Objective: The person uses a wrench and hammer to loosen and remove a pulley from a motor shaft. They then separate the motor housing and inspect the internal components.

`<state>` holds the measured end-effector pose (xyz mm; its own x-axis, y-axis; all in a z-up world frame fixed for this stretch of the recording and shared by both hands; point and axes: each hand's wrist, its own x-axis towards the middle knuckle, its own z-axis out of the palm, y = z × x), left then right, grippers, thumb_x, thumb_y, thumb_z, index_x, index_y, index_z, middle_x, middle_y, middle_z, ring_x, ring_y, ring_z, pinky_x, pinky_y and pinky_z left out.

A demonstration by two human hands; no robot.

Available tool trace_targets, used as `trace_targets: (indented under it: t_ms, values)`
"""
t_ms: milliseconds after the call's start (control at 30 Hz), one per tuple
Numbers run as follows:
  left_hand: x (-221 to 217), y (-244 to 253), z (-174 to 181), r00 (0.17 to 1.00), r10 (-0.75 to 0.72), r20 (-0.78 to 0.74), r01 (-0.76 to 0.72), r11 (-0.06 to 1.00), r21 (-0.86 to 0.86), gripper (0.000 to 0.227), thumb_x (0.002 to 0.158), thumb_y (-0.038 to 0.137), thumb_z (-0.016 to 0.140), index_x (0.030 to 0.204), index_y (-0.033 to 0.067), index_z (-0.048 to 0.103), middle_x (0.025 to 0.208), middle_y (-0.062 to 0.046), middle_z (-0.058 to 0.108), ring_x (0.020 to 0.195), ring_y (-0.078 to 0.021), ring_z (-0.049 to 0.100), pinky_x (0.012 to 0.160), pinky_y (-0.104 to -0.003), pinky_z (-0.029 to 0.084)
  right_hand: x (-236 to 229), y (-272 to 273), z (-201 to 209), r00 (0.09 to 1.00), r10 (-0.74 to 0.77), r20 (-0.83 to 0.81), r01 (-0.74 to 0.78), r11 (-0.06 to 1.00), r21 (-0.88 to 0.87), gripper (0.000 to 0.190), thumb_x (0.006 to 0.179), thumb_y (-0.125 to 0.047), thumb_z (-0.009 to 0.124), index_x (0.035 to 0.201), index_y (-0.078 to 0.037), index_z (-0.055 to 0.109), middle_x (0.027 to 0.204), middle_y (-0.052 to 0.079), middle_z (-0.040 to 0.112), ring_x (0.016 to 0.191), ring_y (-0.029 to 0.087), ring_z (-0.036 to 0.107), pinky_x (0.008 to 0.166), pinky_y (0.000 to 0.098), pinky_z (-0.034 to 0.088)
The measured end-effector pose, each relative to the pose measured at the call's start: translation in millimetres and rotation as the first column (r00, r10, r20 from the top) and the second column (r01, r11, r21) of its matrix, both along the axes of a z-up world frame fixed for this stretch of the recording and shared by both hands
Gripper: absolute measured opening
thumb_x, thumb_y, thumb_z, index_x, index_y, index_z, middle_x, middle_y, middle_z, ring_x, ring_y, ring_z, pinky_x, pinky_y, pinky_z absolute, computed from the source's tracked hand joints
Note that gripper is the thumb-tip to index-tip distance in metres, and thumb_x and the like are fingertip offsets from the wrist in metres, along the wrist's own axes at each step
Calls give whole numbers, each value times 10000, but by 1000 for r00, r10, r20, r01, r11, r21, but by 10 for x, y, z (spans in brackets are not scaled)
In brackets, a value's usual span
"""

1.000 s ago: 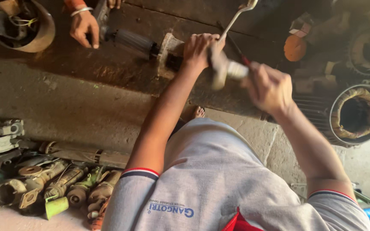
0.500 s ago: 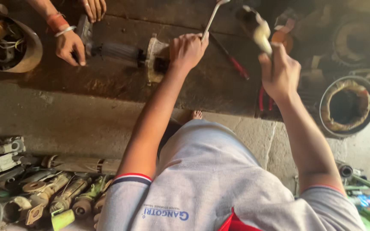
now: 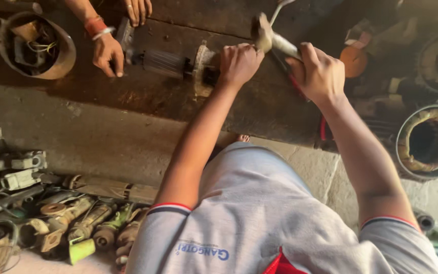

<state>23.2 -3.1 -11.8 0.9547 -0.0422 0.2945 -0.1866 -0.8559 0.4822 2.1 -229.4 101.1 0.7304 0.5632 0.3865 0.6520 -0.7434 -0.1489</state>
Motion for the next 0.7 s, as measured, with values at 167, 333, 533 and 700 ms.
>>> trace_targets:
  t_ms: [167,333,533,700]
  values:
    - [-85,-20,2,876,185,445,-282,946,162,299,804,369,627,604,162,708,656,-79,716,669,-349,722,725,-629,547,-229,-96,4,999,22,-39,-19,996,86,310,1076,-327,738,1146,-54,609,905,131,690,775,343,689,645,429,537]
    - [116,19,6,934,2,-356,18,998,52,446,1026,429,522,823,107,755,795,-136,738,745,-321,747,677,-510,593,-303,-171,198,968,-167,-187,190,976,111,247,1156,-271,708,1158,-33,645,827,143,661,741,348,681,645,425,519]
    - [208,175,-170,957,-133,-257,131,991,-24,391,937,480,530,997,187,783,890,-151,749,822,-402,721,729,-571,560,-356,-466,422,896,223,385,-354,882,311,231,1064,-132,775,1101,-14,580,808,152,684,727,361,695,730,451,596]
    - [211,100,-196,912,-87,-401,56,994,-89,351,906,444,527,1007,224,782,1008,-122,753,966,-393,697,860,-540,548,-51,-336,-151,988,154,11,-153,969,196,350,947,-297,712,1044,12,577,734,213,551,661,414,572,618,459,475]
